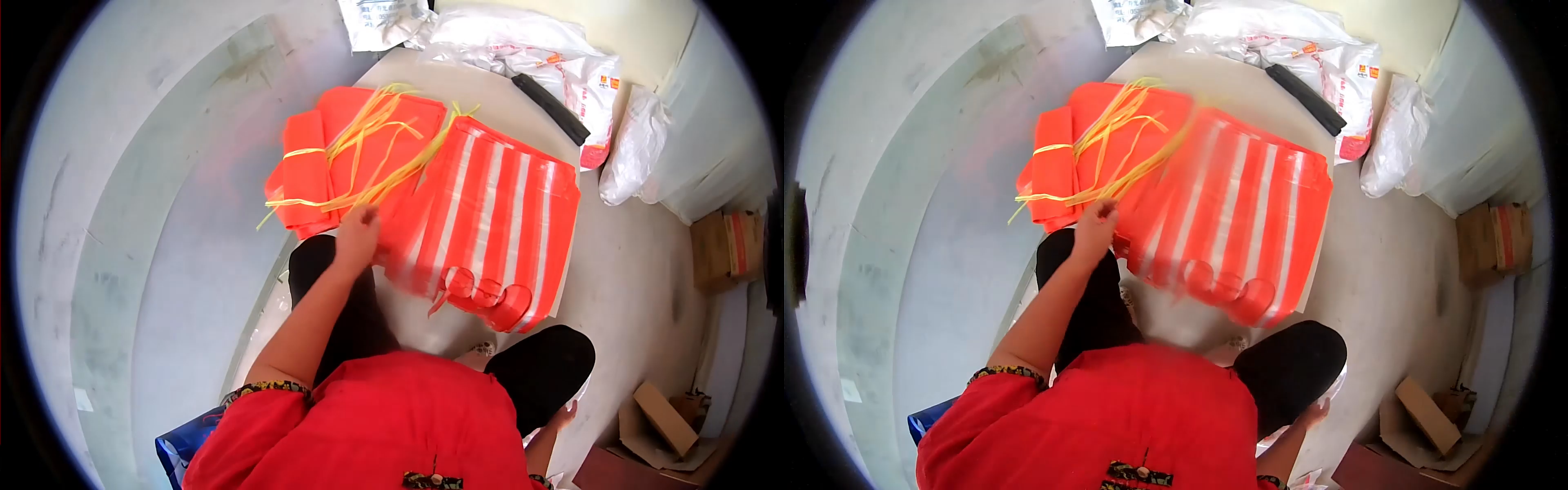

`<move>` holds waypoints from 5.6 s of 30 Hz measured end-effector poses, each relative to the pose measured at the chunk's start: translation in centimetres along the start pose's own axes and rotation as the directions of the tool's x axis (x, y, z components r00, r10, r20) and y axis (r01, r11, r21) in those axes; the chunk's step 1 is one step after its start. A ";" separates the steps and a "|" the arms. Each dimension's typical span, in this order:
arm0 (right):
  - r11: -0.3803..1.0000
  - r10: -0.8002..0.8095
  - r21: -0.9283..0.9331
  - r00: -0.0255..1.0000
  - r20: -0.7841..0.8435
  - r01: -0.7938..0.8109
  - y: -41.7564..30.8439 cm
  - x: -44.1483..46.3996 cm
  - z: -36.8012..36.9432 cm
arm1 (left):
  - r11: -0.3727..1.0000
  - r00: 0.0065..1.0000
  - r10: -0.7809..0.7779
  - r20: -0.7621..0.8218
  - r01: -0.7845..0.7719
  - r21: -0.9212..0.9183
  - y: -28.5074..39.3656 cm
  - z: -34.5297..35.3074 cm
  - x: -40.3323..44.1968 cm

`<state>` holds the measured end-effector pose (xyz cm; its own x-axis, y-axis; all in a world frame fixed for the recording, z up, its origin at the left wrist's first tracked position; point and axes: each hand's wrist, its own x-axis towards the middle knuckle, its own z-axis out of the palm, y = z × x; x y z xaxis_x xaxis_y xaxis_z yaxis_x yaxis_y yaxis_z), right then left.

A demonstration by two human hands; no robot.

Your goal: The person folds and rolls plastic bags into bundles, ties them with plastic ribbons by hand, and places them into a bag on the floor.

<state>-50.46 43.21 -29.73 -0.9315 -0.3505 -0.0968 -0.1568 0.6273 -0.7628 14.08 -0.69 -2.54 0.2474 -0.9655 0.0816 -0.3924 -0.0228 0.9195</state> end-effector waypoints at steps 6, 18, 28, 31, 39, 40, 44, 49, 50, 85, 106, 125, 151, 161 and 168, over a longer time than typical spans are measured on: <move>0.994 0.106 0.039 0.971 -0.213 -0.100 -15.2 -3.1 -2.9 | 0.653 0.964 0.264 0.010 -0.187 0.734 -3.0 -3.6 4.6; 0.726 -0.454 0.552 0.889 -0.064 0.410 -40.8 -5.2 -1.7 | 0.548 0.983 0.181 0.034 -0.129 0.827 -3.9 -3.4 6.0; 0.256 -0.841 0.250 0.088 0.534 0.934 -50.1 -18.5 11.9 | 0.546 0.907 0.421 0.020 -0.271 0.793 -1.5 -1.9 4.8; 0.314 -0.830 0.262 0.129 0.542 0.913 -47.5 -18.2 14.6 | 0.574 0.901 0.423 0.094 -0.347 0.742 0.1 -1.5 4.1; 0.232 -0.850 0.228 0.083 0.520 0.946 -45.6 -17.7 16.7 | 0.552 0.680 0.576 0.453 -0.733 0.398 3.4 0.4 2.3; 0.225 -0.852 0.218 0.083 0.518 0.950 -45.8 -17.9 16.6 | 0.547 0.661 0.581 0.475 -0.750 0.373 3.5 0.8 2.2; 0.210 -0.853 0.235 0.060 0.519 0.949 -45.8 -18.0 16.4 | 0.547 0.616 0.554 0.560 -0.776 0.313 3.8 2.0 1.8; 0.221 -0.826 0.274 0.030 0.563 0.936 -46.6 -18.0 15.3 | 0.535 0.605 0.552 0.573 -0.785 0.313 4.1 2.6 1.4; 0.225 -0.823 0.281 0.028 0.567 0.933 -46.6 -17.7 15.4 | 0.547 0.625 0.514 0.588 -0.766 0.336 4.2 2.7 1.2; 0.821 -0.566 0.522 0.460 0.685 0.232 -47.4 -20.6 16.9 | 0.884 0.810 -0.265 0.522 0.421 -0.204 4.8 2.3 -4.6; -0.227 -0.932 0.490 -0.334 0.141 0.842 -50.6 -29.2 18.3 | 0.968 0.720 -0.218 0.659 0.248 0.049 7.7 -1.9 -6.8; 0.847 -0.517 0.469 0.598 0.612 0.252 -51.8 -20.9 17.0 | 0.814 0.705 0.384 0.596 -0.563 0.142 4.7 5.5 0.4; 0.566 -0.703 0.095 0.419 0.574 0.819 -47.6 -17.8 15.3 | 0.519 0.345 0.671 0.656 -0.851 -0.084 6.0 12.5 -4.5; 0.147 -0.953 0.266 0.065 0.296 0.953 -44.9 -18.2 15.5 | 0.601 0.347 0.601 0.720 -0.790 -0.121 7.3 11.3 -5.0; 0.352 -0.918 0.478 0.197 0.345 0.805 -46.4 -17.5 15.1 | 0.674 0.498 0.504 0.706 -0.738 0.040 7.0 12.9 -5.7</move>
<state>-21.93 9.75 -2.31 0.0738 -0.8846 0.4605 -0.6482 -0.3935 -0.6520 -1.50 1.29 -1.54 -0.6995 -0.6757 0.2327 -0.4820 0.6865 0.5444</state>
